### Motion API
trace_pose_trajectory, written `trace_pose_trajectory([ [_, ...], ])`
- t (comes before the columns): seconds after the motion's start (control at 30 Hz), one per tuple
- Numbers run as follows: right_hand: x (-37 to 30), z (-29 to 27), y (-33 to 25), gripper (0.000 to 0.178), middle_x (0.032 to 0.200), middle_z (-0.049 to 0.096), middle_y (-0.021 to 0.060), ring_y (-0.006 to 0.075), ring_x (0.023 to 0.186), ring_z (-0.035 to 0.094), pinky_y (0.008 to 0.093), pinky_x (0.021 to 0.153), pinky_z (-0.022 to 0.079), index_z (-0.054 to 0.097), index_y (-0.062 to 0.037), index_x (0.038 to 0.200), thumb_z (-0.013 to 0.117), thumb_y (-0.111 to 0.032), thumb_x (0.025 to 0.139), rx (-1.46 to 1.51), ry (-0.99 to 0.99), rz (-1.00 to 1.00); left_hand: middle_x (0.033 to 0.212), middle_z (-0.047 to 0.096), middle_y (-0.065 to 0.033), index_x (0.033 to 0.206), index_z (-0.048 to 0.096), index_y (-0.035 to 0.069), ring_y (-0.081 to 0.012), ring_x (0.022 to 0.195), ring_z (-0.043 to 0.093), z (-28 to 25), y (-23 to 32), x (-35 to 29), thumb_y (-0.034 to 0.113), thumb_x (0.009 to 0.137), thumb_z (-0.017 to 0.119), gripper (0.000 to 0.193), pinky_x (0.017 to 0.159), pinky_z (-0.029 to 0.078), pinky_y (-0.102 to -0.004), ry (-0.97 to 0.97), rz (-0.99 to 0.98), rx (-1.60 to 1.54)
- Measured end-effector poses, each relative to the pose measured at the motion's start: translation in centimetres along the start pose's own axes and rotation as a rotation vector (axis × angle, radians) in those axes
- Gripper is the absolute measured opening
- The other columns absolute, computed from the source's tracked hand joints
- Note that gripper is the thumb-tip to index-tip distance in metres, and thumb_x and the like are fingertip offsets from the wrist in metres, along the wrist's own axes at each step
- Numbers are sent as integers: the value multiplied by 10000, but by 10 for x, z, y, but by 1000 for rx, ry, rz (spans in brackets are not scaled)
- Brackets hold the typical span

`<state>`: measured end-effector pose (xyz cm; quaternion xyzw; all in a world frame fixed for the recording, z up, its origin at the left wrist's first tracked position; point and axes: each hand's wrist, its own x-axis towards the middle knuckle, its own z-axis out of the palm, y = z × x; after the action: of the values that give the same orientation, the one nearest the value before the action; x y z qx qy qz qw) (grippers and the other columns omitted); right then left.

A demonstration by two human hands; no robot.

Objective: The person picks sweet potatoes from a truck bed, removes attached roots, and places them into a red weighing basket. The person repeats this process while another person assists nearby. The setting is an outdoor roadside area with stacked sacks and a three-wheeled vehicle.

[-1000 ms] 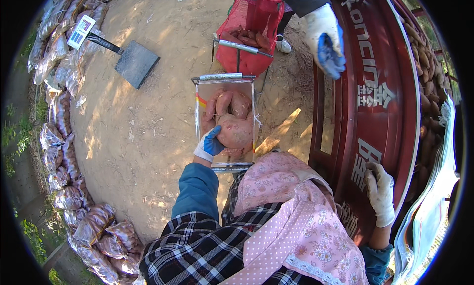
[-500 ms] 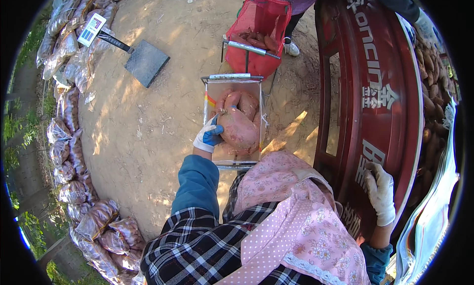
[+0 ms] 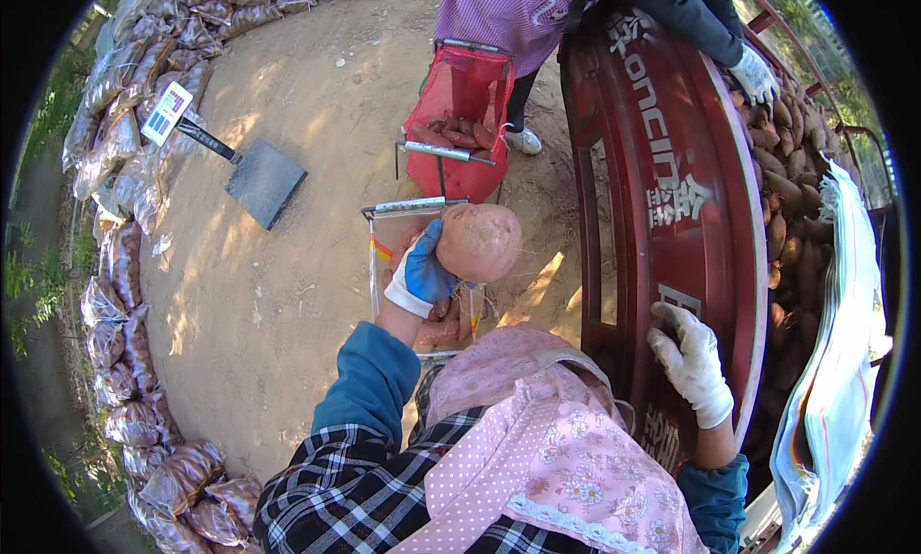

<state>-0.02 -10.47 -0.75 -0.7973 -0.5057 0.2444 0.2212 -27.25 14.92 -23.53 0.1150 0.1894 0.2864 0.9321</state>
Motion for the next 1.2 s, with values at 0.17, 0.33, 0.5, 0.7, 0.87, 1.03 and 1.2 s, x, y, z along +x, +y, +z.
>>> trace_pose_trajectory([
  [0.17,16,10,-23,478,1011,651,161,298,919,661,381,810,526,600,-14,1246,740,-191,825,13,33,-51,1447,518,-99,1422,489,144,-328,1317,499,47,-9,19,437,958,591,559,1087,403,-569,-18,-76,-78],
  [0.33,31,25,-18,783,1327,537,155,273,1180,574,381,946,492,419,-12,1443,799,-188,781,137,68,-180,1434,530,-100,1420,492,138,-325,1311,504,81,-22,25,451,963,578,561,1076,411,-575,-80,-190,-113],
  [0.5,64,37,-18,929,1483,380,196,306,1388,386,398,1131,345,282,17,1506,788,-347,818,250,115,-326,1410,540,-84,1419,480,133,-302,1274,536,119,-52,26,467,940,619,600,1016,468,-552,-161,-244,78],
  [0.7,78,38,-16,321,1013,698,70,116,947,607,276,917,478,664,41,1109,489,-219,1040,862,359,-46,1364,518,-120,1525,238,130,-283,1207,574,152,-68,27,249,896,736,811,889,559,-516,-193,-114,323],
  [0.87,85,7,-9,329,1038,689,102,149,981,610,294,932,472,665,35,1110,499,-239,1035,970,232,3,1316,565,-115,1469,374,125,-299,1119,626,172,-76,28,368,915,690,683,753,601,-503,-166,-208,269],
  [1.03,83,13,-8,381,1083,687,133,188,1073,611,318,1003,445,640,36,1188,559,-288,1005,643,360,-183,1277,601,-101,1389,492,129,-305,1099,636,182,-77,35,449,919,649,590,735,603,-500,-169,-278,237],
  [1.2,89,6,10,326,1038,698,93,151,962,626,298,899,496,672,36,1112,529,-245,1027,809,222,-52,1284,603,-101,1381,498,130,-312,1097,637,187,-74,35,480,903,653,612,718,603,-507,-118,-299,435],
])
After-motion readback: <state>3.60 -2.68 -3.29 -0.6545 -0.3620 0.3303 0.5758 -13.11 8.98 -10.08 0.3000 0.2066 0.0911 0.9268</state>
